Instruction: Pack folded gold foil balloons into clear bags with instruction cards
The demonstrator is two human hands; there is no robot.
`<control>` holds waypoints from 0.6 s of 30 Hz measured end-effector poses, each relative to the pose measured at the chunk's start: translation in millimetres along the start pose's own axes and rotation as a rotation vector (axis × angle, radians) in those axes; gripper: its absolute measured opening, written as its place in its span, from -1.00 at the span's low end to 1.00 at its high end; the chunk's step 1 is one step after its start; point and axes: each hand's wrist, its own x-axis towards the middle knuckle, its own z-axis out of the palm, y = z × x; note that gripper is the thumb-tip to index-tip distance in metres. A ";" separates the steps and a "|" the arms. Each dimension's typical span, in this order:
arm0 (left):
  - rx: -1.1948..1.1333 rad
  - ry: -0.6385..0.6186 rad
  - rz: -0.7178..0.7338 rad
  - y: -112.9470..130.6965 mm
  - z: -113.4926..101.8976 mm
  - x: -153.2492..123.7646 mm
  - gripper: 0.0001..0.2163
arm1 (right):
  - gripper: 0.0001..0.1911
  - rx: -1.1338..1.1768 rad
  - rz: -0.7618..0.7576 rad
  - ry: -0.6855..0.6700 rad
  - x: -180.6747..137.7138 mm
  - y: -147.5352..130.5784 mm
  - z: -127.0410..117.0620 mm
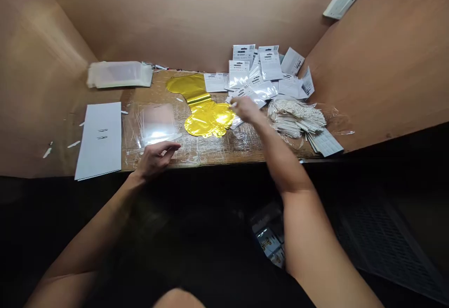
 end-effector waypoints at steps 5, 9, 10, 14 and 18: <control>0.014 -0.096 0.065 -11.7 -1.5 17.1 -0.80 | -0.80 -0.070 -0.230 -0.209 16.4 -61.2 94.6; 0.159 -0.056 0.074 -11.0 -9.0 51.8 -0.76 | -0.75 -0.120 -0.278 -0.275 29.8 -66.5 92.1; 0.234 -0.055 0.111 -9.5 -8.1 63.4 -0.69 | -0.74 -0.126 -0.283 -0.278 31.7 -67.0 87.1; 0.455 -0.188 0.299 -8.3 11.8 113.0 -0.48 | -0.76 -0.189 -0.341 -0.281 33.0 -75.9 62.8; 0.353 -0.226 0.205 -23.3 26.3 162.9 -0.74 | -0.72 -0.298 -0.276 0.003 15.6 -89.4 31.5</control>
